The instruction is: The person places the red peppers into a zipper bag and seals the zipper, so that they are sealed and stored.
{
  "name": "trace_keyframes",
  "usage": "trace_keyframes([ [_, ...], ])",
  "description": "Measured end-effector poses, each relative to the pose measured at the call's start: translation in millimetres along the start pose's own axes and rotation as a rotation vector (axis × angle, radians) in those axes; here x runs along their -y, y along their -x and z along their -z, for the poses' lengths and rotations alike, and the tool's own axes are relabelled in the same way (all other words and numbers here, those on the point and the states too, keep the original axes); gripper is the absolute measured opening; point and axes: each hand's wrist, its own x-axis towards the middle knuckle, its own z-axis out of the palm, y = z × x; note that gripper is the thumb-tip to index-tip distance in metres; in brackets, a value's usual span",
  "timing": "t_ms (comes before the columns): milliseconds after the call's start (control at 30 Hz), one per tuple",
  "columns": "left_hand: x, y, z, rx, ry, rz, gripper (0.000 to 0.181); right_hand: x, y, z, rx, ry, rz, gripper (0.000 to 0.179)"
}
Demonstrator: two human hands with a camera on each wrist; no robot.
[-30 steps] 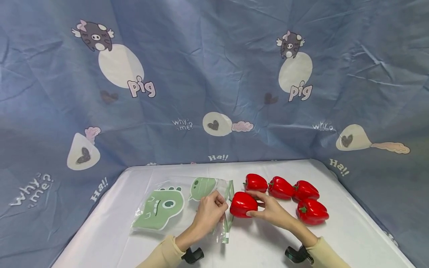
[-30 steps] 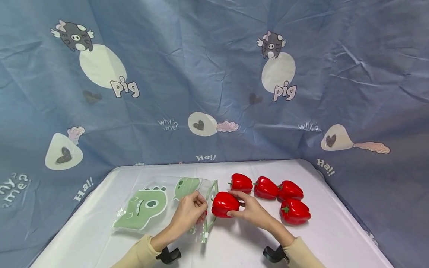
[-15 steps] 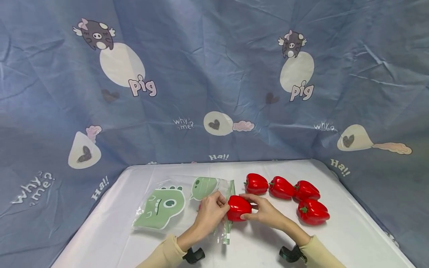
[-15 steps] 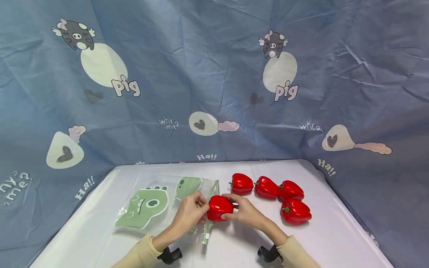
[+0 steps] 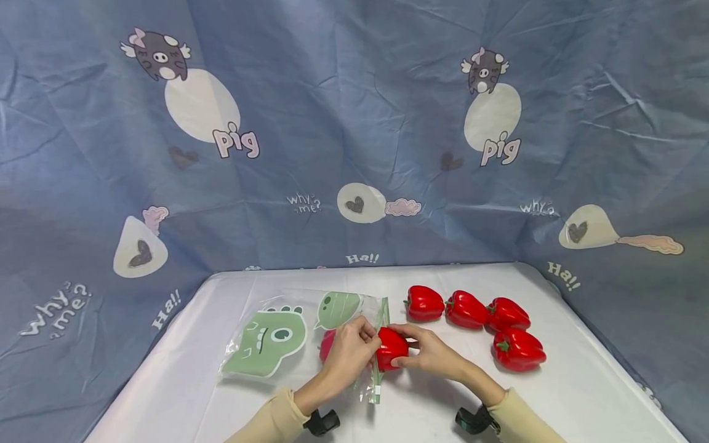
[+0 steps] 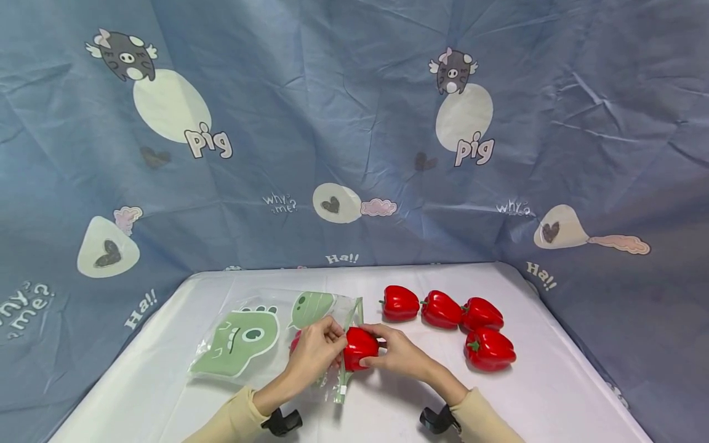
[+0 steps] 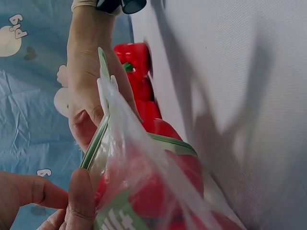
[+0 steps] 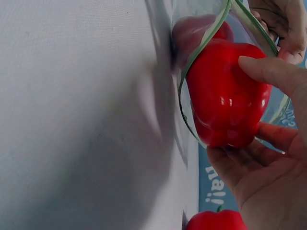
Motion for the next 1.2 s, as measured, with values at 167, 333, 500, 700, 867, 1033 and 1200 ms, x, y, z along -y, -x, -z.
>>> trace_keyframes([
  [167, -0.4, -0.3, -0.2, 0.002, 0.023, 0.019, 0.003, -2, -0.4, 0, 0.067, -0.024, 0.013, 0.063],
  [333, -0.8, 0.0, -0.5, 0.0, 0.018, 0.012, 0.003, -3, -1.5, -2, 0.115, -0.059, 0.019, 0.064],
  [500, -0.7, 0.9, -0.2, 0.002, 0.009, 0.006, 0.003, -5, -3.0, -8, 0.13, -0.077, 0.033, 0.063],
  [700, 0.1, 1.2, -0.3, 0.011, 0.007, 0.007, 0.003, -9, -6.3, -15, 0.137, -0.096, 0.029, 0.065],
  [867, 0.9, 1.1, -0.9, 0.01, 0.012, 0.005, 0.004, -6, -8.8, -19, 0.142, -0.097, -0.002, 0.067],
  [1033, 0.9, 1.2, -2.3, 0.007, -0.009, 0.0, 0.003, -5, -11.3, -24, 0.157, -0.108, -0.028, 0.066],
  [1200, 0.6, 1.7, -3.2, 0.007, -0.024, -0.012, 0.004, -8, -15.2, -28, 0.159, -0.095, 0.0, 0.051],
])
